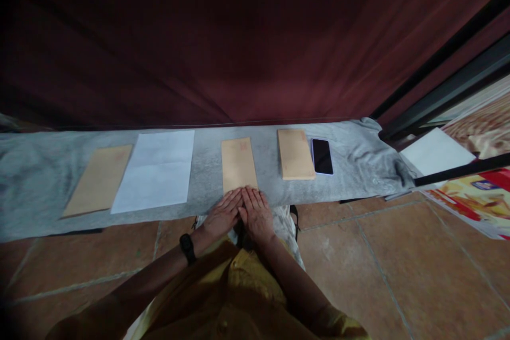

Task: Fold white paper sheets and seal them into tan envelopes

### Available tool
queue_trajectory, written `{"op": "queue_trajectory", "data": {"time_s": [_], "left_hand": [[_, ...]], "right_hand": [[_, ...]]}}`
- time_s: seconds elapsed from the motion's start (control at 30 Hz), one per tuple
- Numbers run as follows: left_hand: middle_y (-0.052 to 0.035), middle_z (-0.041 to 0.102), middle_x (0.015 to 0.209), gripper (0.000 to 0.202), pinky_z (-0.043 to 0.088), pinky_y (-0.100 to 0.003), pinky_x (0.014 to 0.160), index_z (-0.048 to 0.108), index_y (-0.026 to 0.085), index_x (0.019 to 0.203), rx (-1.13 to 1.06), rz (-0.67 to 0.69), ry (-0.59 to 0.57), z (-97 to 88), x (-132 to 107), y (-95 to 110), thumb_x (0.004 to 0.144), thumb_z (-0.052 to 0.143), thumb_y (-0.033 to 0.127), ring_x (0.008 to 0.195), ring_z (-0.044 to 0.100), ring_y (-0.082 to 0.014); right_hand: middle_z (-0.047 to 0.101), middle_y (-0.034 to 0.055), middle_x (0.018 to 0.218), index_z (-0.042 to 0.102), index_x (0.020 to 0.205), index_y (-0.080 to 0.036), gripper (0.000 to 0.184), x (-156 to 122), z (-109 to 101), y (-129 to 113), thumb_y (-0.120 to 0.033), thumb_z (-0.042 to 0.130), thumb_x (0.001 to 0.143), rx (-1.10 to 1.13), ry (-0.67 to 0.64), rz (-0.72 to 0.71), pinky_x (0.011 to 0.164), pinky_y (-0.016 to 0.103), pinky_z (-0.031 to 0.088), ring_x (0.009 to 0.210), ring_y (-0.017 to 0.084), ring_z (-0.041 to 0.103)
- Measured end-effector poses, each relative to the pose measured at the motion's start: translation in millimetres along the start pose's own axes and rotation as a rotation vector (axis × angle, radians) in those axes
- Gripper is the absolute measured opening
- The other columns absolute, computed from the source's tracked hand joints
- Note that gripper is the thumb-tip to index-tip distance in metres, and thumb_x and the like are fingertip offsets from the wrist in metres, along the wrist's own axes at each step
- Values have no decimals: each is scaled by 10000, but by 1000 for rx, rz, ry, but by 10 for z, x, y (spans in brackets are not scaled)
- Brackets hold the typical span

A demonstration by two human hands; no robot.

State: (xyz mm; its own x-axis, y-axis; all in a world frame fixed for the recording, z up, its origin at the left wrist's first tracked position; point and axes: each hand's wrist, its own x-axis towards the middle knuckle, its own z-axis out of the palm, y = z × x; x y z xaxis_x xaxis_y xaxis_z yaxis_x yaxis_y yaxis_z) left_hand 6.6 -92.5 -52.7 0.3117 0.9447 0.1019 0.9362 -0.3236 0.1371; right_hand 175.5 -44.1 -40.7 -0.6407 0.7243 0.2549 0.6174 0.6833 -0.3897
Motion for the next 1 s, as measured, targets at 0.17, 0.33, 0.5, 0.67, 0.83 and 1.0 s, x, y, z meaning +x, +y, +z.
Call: {"op": "queue_trajectory", "data": {"time_s": [0.17, 0.33, 0.5, 0.67, 0.83, 1.0], "left_hand": [[-163, 399, 1618, 599, 249, -444, 1270, 361, 96, 1564, 8, -9, 12, -29, 1, 14, 983, 403, 236, 1533, 313, -238], [-143, 382, 1632, 613, 244, -439, 1278, 336, 102, 1576, 1, -40, 0, -125, -41, 44, 989, 419, 255, 1543, 291, -238], [-139, 381, 1634, 637, 266, -464, 1274, 316, 134, 1593, 5, -83, 6, -208, -106, 65, 998, 451, 319, 1549, 274, -258], [-140, 417, 1612, 614, 279, -455, 1269, 364, 119, 1571, 23, -103, 9, -242, -153, 59, 1014, 455, 361, 1533, 314, -261], [-139, 442, 1597, 576, 274, -451, 1264, 413, 122, 1546, 40, -131, 21, -244, -227, 33, 1026, 438, 369, 1508, 367, -260], [-158, 511, 1543, 593, 303, -468, 1234, 434, 131, 1532, 38, -169, 15, -290, -196, 66, 1011, 476, 412, 1456, 441, -288]], "right_hand": [[436, 105, 1601, 264, 1623, -183, 585, 0, 5, 12, -324, 391, 1070, 3, 16, 3, 1257, 493, 282, 1485, 249, 401], [455, 122, 1586, 345, 1592, -164, 552, -7, 16, 10, -315, 405, 1065, -3, 17, 22, 1246, 510, 295, 1480, 259, 406], [441, 129, 1593, 361, 1587, -198, 579, -33, 6, 46, -268, 476, 1024, 7, 4, 54, 1222, 564, 310, 1474, 291, 409], [475, 134, 1569, 367, 1586, -203, 591, -38, -4, 60, -256, 491, 1011, 16, 20, 56, 1215, 576, 308, 1454, 304, 436], [482, 125, 1566, 389, 1574, -180, 543, -54, -28, 91, -286, 435, 1044, -12, 59, 78, 1204, 555, 322, 1444, 307, 446], [485, 125, 1564, 405, 1565, -171, 526, -77, -79, 123, -283, 421, 1052, -30, 58, 80, 1204, 550, 322, 1452, 306, 433]]}}
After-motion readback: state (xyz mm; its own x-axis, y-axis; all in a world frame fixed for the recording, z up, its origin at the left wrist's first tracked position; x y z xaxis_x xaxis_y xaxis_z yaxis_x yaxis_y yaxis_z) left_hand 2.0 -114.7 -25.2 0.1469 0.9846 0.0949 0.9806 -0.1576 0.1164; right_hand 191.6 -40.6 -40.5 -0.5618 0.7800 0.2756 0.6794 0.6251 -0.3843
